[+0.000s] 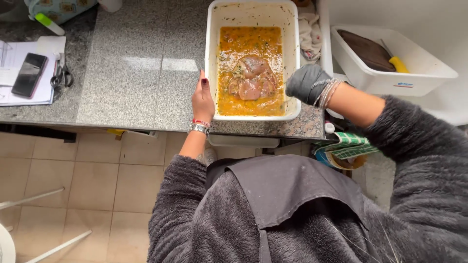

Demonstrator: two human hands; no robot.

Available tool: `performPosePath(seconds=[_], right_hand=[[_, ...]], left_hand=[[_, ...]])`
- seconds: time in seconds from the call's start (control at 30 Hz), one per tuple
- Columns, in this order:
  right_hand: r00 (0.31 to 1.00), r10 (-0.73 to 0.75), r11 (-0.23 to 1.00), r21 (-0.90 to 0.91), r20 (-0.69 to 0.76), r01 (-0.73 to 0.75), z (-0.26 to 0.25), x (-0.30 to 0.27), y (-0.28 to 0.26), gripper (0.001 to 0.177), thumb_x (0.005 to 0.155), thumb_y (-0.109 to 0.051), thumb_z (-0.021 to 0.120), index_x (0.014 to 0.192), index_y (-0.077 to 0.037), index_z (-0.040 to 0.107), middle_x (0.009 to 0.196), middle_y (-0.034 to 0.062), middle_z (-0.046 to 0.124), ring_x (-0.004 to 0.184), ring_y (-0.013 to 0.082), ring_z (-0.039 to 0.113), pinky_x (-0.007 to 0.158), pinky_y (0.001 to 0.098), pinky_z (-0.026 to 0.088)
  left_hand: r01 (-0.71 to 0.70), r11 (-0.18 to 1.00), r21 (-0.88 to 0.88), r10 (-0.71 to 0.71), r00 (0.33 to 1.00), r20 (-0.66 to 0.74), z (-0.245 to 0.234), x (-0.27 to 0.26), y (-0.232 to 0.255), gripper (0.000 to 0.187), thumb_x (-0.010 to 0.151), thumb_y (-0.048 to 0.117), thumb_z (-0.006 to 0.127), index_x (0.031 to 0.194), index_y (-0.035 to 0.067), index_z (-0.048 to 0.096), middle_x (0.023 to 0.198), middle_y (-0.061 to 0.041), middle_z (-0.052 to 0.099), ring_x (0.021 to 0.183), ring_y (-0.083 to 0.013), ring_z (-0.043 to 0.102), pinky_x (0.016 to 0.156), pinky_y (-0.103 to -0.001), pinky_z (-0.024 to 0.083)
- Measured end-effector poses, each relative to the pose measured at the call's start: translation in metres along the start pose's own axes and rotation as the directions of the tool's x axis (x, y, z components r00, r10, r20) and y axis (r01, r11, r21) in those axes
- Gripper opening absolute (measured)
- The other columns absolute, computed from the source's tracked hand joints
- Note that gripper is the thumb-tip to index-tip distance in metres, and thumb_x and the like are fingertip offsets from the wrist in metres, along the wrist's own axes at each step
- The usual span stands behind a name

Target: The person is coating raw chicken breasts in a marinade liquid using their hands and a fork.

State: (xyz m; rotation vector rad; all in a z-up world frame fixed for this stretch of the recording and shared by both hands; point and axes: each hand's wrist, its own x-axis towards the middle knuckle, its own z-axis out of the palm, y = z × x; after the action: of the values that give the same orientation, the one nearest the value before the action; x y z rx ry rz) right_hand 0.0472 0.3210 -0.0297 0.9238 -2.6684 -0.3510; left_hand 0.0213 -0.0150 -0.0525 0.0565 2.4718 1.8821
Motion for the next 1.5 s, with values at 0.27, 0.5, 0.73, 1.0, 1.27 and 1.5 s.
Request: performPosePath(seconds=[0.27,0.5,0.73,1.0,1.27,1.5], right_hand=[[0.983,0.18,0.969,-0.175,0.028,-0.173,0.019,0.018,0.009,0.019,0.085,-0.017,0.064,0.067,-0.023,0.067,0.061,-0.0017,0.061,0.064,0.0219,0.066,0.061,0.0379,0.052],[0.98,0.185,0.979,-0.068,-0.078,-0.19,0.055,0.043,0.005,0.021,0.091,-0.019,0.063,0.071,-0.023,0.066,0.063,-0.0016,0.062,0.066,0.0224,0.067,0.064,0.0372,0.054],[0.968,0.233,0.955,-0.168,-0.094,-0.246,0.059,0.077,0.024,0.02,0.09,-0.013,0.064,0.071,-0.017,0.061,0.059,-0.0018,0.054,0.059,0.0226,0.065,0.052,0.0378,0.05],[0.962,0.262,0.938,-0.215,-0.081,-0.273,0.065,0.076,0.014,0.025,0.092,-0.012,0.064,0.068,-0.019,0.061,0.057,-0.0026,0.055,0.061,0.0214,0.066,0.054,0.0343,0.051],[0.906,0.389,0.921,-0.044,0.166,-0.387,0.027,0.045,-0.014,0.026,0.094,-0.027,0.058,0.071,-0.027,0.071,0.063,-0.005,0.064,0.068,0.0162,0.07,0.066,0.0311,0.06],[0.779,0.552,0.831,-0.126,0.296,-0.541,0.05,0.017,-0.01,0.029,0.103,-0.027,0.048,0.084,-0.023,0.07,0.072,-0.0006,0.07,0.079,0.0202,0.075,0.07,0.0354,0.062]], left_hand=[[-0.029,0.998,0.064,0.029,1.0,-0.008,-0.001,-0.004,0.015,0.08,0.102,0.07,0.021,0.156,0.014,0.04,0.149,-0.024,0.05,0.139,-0.0428,0.045,0.115,-0.054,0.036],[-0.054,0.994,0.098,0.053,0.999,0.014,-0.003,-0.003,0.014,0.076,0.104,0.066,0.021,0.156,0.013,0.038,0.15,-0.025,0.048,0.139,-0.0433,0.044,0.115,-0.053,0.037],[-0.043,0.994,0.101,0.043,0.999,0.004,-0.002,0.002,0.011,0.081,0.102,0.069,0.02,0.157,0.012,0.037,0.149,-0.029,0.048,0.137,-0.0471,0.045,0.113,-0.057,0.038],[-0.062,0.997,0.054,0.06,0.998,0.035,-0.001,0.006,0.003,0.08,0.102,0.068,0.024,0.157,0.01,0.036,0.152,-0.031,0.043,0.141,-0.0475,0.038,0.117,-0.056,0.033],[0.001,0.991,0.131,-0.032,0.972,0.233,-0.011,0.021,-0.007,0.076,0.104,0.057,0.033,0.159,0.005,0.025,0.152,-0.036,0.037,0.14,-0.054,0.036,0.117,-0.061,0.031],[-0.039,0.869,0.493,-0.234,0.845,0.48,-0.04,0.029,-0.001,0.065,0.104,0.049,0.034,0.158,0.015,0.023,0.122,-0.036,0.062,0.119,-0.0538,0.058,0.102,-0.062,0.046]])
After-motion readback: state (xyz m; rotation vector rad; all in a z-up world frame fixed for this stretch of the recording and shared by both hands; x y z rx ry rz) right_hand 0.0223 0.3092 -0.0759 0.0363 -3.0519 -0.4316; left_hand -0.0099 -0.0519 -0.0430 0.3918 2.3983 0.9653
